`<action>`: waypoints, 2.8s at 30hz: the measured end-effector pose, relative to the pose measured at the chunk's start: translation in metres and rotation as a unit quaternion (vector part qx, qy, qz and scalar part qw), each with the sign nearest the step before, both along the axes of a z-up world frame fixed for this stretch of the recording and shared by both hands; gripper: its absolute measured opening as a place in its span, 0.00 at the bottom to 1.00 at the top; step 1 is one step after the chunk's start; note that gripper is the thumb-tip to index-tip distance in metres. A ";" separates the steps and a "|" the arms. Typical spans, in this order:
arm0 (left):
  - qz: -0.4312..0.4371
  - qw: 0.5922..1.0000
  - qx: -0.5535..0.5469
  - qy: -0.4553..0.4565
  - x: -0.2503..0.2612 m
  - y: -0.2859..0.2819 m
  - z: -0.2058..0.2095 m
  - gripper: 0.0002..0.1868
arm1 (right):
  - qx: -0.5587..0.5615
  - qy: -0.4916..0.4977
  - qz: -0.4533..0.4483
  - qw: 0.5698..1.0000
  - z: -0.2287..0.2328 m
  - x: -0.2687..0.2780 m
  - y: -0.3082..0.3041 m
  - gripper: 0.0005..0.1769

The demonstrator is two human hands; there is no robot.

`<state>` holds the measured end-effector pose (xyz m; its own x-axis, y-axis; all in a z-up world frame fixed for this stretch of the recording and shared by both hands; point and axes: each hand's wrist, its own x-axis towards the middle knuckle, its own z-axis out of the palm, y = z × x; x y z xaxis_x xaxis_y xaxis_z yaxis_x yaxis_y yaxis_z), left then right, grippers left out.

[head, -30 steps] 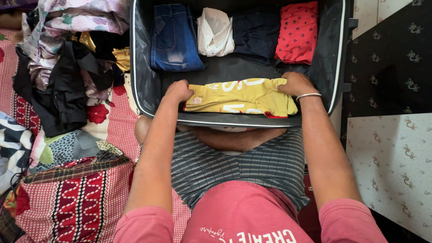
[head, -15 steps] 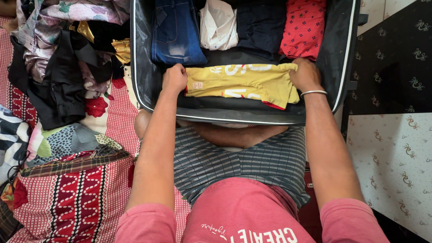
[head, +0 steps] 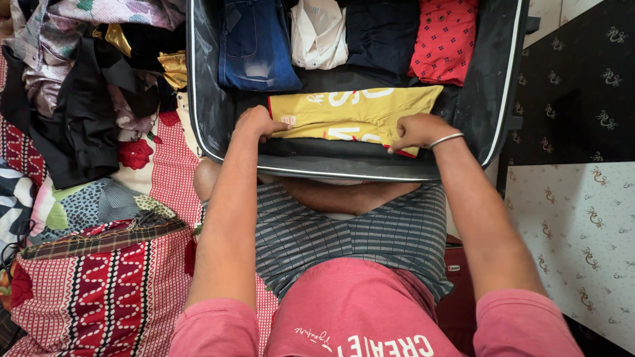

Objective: The person packs a suitcase by folding and placing items of clothing, including a pair of jeans and a yellow shirt, into the open compartments.

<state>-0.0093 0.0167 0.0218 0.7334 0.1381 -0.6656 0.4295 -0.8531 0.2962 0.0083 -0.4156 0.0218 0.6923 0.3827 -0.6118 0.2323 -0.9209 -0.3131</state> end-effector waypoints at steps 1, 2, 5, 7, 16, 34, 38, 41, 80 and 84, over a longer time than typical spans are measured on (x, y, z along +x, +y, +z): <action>0.002 1.000 0.005 -0.007 0.001 0.002 -0.003 0.30 | -0.027 -0.005 0.027 0.999 0.004 -0.003 0.005 0.34; 0.003 1.000 0.004 -0.007 0.002 0.003 -0.008 0.30 | -0.054 -0.010 0.055 0.997 0.006 -0.005 0.009 0.37; 0.008 1.000 0.011 -0.021 0.004 0.005 -0.017 0.25 | -0.087 -0.062 0.129 0.986 0.005 -0.008 0.016 0.38; 0.004 0.999 0.017 -0.031 0.005 0.006 -0.018 0.26 | -0.086 -0.051 0.118 0.988 0.002 -0.007 0.016 0.32; 0.011 0.989 0.028 -0.145 0.009 0.008 -0.036 0.14 | 0.059 -0.088 -0.054 0.993 0.001 0.008 -0.008 0.15; 0.100 0.951 -0.003 -0.291 0.020 0.012 -0.067 0.13 | 0.194 -0.290 -0.237 0.907 0.018 0.009 -0.010 0.14; 0.131 0.943 -0.019 -0.305 0.022 0.011 -0.061 0.14 | 0.137 -0.241 -0.181 0.944 0.027 0.005 -0.003 0.31; 0.161 0.950 -0.069 -0.258 0.021 0.007 -0.049 0.12 | 0.185 -0.172 -0.099 0.962 0.013 0.011 -0.008 0.41; -0.077 0.969 -0.053 0.230 0.008 0.028 -0.105 0.12 | -0.211 0.050 -0.032 0.976 -0.028 0.010 -0.036 0.26; -0.023 0.975 -0.102 0.198 0.009 0.022 -0.054 0.23 | -0.190 0.050 -0.039 0.980 -0.030 0.013 -0.040 0.31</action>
<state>-0.0008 0.0389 -0.0325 0.4165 -0.0531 -0.9076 0.5073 -0.8149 0.2804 0.0209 -0.4554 -0.0082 0.6394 0.0625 -0.7663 0.1431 -0.9889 0.0387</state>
